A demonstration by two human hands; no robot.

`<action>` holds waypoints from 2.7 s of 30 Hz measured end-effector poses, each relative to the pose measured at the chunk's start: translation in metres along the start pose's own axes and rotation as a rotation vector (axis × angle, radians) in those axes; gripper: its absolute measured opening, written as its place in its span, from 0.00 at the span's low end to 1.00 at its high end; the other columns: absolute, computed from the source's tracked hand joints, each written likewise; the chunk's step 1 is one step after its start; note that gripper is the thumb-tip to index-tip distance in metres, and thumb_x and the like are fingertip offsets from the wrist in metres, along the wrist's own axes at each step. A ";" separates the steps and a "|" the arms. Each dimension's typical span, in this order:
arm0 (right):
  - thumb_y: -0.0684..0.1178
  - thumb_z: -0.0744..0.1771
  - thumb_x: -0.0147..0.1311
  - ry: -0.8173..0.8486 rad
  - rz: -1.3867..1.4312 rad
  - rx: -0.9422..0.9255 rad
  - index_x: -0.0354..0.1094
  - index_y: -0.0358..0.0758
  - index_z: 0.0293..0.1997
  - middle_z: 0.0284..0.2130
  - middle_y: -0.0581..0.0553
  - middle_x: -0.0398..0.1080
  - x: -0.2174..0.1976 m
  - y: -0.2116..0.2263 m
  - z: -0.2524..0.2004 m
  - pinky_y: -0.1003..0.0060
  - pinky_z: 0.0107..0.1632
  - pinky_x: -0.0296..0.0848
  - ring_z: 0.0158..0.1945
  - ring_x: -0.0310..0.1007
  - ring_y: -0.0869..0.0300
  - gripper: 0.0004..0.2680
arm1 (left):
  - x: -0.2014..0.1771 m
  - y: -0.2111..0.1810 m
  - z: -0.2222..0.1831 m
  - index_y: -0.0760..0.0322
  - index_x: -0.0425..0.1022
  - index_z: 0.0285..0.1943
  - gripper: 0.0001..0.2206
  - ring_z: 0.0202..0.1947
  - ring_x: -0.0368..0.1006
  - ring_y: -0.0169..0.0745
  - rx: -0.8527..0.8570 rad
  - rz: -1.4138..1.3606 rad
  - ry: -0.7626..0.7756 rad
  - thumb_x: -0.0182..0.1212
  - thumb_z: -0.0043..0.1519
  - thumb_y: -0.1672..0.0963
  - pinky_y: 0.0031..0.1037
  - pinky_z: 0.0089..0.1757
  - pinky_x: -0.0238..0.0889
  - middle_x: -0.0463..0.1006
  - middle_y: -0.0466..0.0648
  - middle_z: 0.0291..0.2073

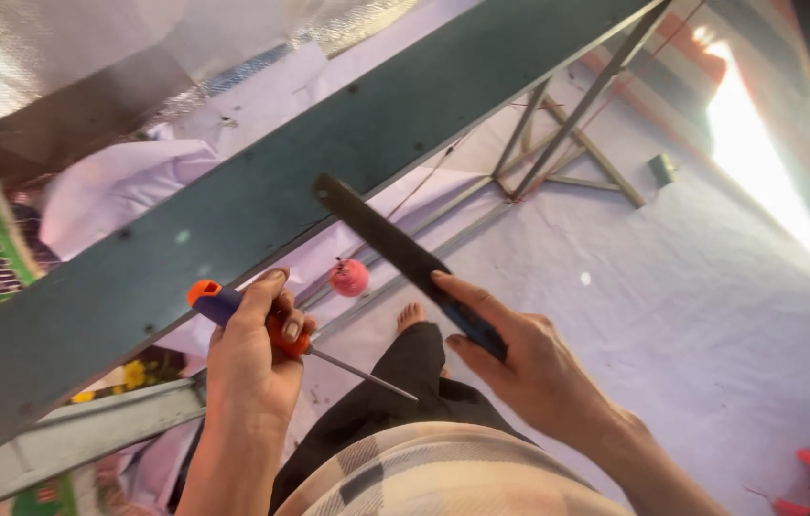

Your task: The person is using a screwdriver to fasten screws into a metal frame and using a metal bar to align or prepare the frame components.

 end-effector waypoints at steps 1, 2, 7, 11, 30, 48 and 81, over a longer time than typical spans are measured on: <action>0.38 0.63 0.56 0.000 0.012 -0.012 0.56 0.51 0.71 0.32 0.49 0.85 0.003 0.005 -0.002 0.72 0.17 0.68 0.16 0.75 0.65 0.26 | -0.003 -0.008 -0.004 0.67 0.75 0.40 0.04 0.18 0.56 0.31 0.015 0.005 -0.004 0.62 0.62 0.59 0.25 0.31 0.59 0.69 0.45 0.25; 0.41 0.64 0.57 -0.021 -0.033 0.123 0.57 0.55 0.71 0.28 0.50 0.81 0.005 0.005 -0.004 0.68 0.20 0.65 0.17 0.71 0.63 0.26 | -0.006 -0.014 -0.008 0.69 0.76 0.41 0.05 0.18 0.56 0.31 0.027 -0.011 0.007 0.62 0.61 0.60 0.26 0.32 0.60 0.69 0.46 0.25; 0.42 0.65 0.57 -0.065 -0.021 0.254 0.61 0.56 0.70 0.26 0.51 0.75 0.023 0.014 0.001 0.64 0.27 0.63 0.22 0.65 0.62 0.24 | -0.020 -0.031 -0.018 0.70 0.78 0.43 0.05 0.17 0.58 0.32 0.081 -0.049 0.048 0.63 0.61 0.61 0.27 0.31 0.62 0.69 0.46 0.23; 0.43 0.65 0.57 -0.008 -0.070 0.247 0.61 0.57 0.71 0.24 0.51 0.76 0.046 0.028 0.014 0.64 0.24 0.61 0.19 0.65 0.62 0.24 | -0.041 -0.043 -0.030 0.71 0.76 0.44 0.05 0.18 0.58 0.34 0.064 -0.038 0.052 0.62 0.61 0.61 0.28 0.31 0.60 0.69 0.49 0.24; 0.43 0.65 0.55 0.212 -0.128 -0.038 0.63 0.45 0.69 0.18 0.51 0.67 0.286 0.197 0.071 0.66 0.21 0.56 0.17 0.56 0.63 0.22 | -0.363 -0.276 0.109 0.56 0.73 0.53 0.07 0.23 0.60 0.24 0.768 -0.257 -0.025 0.59 0.72 0.53 0.20 0.38 0.67 0.69 0.37 0.32; 0.43 0.66 0.55 0.072 -0.187 0.077 0.61 0.49 0.70 0.18 0.50 0.73 0.315 0.187 0.052 0.67 0.20 0.54 0.14 0.60 0.63 0.22 | -0.301 -0.288 0.122 0.65 0.65 0.53 0.04 0.22 0.57 0.29 1.158 0.138 0.165 0.55 0.80 0.60 0.24 0.32 0.64 0.65 0.44 0.28; 0.43 0.65 0.57 0.049 -0.230 0.094 0.62 0.52 0.70 0.27 0.51 0.75 0.317 0.200 0.101 0.68 0.21 0.56 0.18 0.59 0.65 0.23 | -0.261 -0.301 0.120 0.72 0.69 0.49 0.04 0.19 0.63 0.30 1.172 0.288 0.342 0.58 0.74 0.62 0.20 0.24 0.57 0.68 0.45 0.24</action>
Point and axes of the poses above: each hand's wrist, its own z-axis towards the middle knuckle, its own x-axis out of the palm, y = z × x, the point moved 3 cm from there along z, towards the middle knuckle
